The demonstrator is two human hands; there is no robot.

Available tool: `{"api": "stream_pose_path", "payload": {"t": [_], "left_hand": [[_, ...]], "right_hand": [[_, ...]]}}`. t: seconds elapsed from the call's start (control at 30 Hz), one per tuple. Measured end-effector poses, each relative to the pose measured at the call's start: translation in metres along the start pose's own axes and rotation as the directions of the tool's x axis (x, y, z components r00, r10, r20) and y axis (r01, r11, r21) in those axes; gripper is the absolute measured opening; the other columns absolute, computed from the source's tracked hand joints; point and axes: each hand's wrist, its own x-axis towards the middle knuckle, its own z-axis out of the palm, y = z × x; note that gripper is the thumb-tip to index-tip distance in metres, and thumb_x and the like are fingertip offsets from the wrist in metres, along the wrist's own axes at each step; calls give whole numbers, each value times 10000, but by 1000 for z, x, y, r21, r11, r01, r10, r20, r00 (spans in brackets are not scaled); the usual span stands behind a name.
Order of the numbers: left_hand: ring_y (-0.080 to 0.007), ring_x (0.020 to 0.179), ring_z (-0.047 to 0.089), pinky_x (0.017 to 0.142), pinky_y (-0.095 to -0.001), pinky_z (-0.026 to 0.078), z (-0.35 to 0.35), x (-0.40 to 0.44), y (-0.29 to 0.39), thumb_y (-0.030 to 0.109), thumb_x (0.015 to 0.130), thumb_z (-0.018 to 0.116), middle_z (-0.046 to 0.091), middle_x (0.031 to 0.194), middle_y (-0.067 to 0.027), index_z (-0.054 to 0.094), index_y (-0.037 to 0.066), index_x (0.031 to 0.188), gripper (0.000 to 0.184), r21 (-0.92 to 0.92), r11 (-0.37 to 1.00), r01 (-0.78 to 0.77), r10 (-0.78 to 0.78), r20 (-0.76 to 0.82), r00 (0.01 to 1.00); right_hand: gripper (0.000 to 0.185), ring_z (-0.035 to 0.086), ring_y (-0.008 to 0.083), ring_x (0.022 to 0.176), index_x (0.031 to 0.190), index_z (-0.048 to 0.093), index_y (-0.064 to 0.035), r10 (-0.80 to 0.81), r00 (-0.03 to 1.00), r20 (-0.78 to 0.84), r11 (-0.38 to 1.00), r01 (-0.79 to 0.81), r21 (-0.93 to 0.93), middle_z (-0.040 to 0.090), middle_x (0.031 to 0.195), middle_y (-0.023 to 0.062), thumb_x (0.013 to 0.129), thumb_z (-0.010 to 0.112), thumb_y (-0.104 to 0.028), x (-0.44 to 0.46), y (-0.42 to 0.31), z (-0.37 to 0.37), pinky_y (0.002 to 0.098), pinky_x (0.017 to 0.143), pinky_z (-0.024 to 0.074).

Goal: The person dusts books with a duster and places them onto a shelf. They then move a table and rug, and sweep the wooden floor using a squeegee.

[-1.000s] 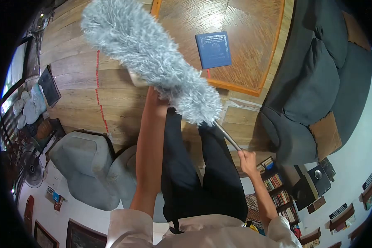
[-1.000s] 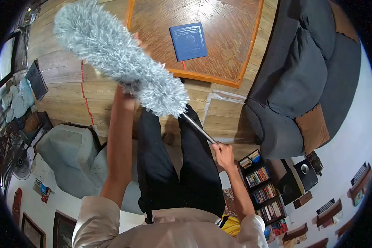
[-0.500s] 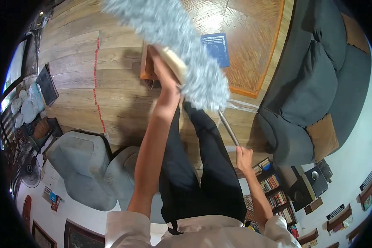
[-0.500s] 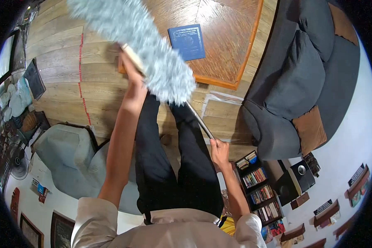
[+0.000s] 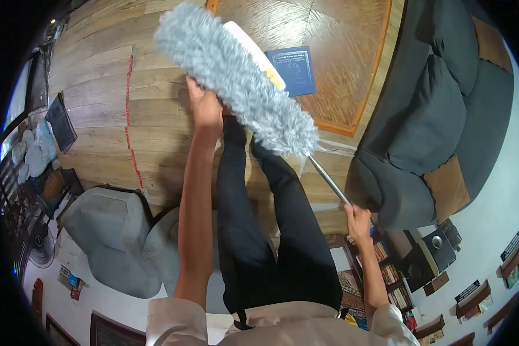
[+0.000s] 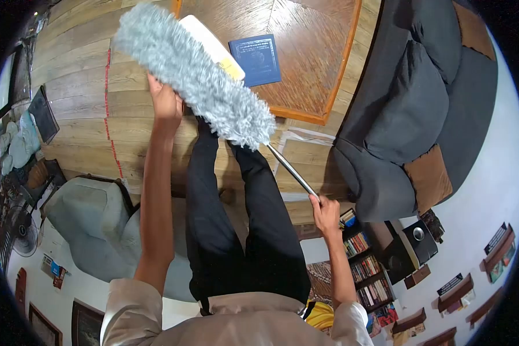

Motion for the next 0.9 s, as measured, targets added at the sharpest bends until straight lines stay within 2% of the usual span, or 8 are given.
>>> {"api": "stream_pose_path", "payload": {"t": [0.17,0.23,0.3,0.37,0.43,0.53,0.8,0.9], "left_hand": [[-209,1146,537,954,-326,441,-6,-15,8,38,978,478,536,1264,-141,292,-23,1399,465,304,936,-179,80,314,946],[-228,1133,569,935,-329,449,1,-27,13,37,962,498,580,1236,-165,403,-11,1355,407,303,939,-161,78,268,960],[-273,1077,614,910,-351,468,6,-34,25,51,949,516,629,1167,-186,515,2,1276,331,729,572,-376,236,293,926],[-325,1016,636,887,-367,483,8,-35,29,86,955,515,647,1105,-197,573,9,1220,281,762,523,-381,287,264,921],[-235,942,650,823,-364,501,3,-34,29,138,971,515,649,1068,-180,531,19,1248,302,777,329,-537,416,391,821],[-237,981,637,851,-354,492,-2,-36,28,130,970,518,641,1109,-178,521,18,1261,312,771,405,-491,371,353,859],[-179,1018,591,876,-316,477,11,-33,38,103,968,514,612,1123,-172,468,-2,1308,359,735,621,-272,203,185,962],[-179,1076,565,917,-310,456,3,-19,27,91,971,507,586,1177,-188,450,-10,1329,376,584,698,-416,303,285,909]], "right_hand": [[529,317,315,476,667,489,58,86,996,-18,994,-84,66,364,553,233,961,539,-379,21,-16,-6,436,494,336],[514,264,226,518,676,472,53,91,992,-85,978,-74,193,332,543,190,969,528,-365,28,-21,-10,413,487,316],[507,289,197,507,670,460,44,46,995,-91,980,-28,195,319,545,163,975,522,-355,32,-22,-19,396,487,321],[499,304,162,515,666,457,37,-81,997,19,983,77,165,310,550,132,984,509,-343,38,-12,-29,376,488,323],[506,312,129,536,662,440,24,-50,999,20,982,46,183,295,559,94,991,497,-356,42,-6,-30,361,490,322],[517,308,106,578,658,388,4,112,994,17,954,-112,276,262,590,53,996,488,-375,49,-2,-30,360,487,308],[541,281,181,546,675,412,51,-28,1000,-4,992,28,121,292,584,174,992,478,-383,70,7,-35,412,501,318],[541,280,201,552,690,405,58,69,986,-149,990,-49,132,285,597,185,989,475,-387,94,-1,-36,428,512,325]]}}
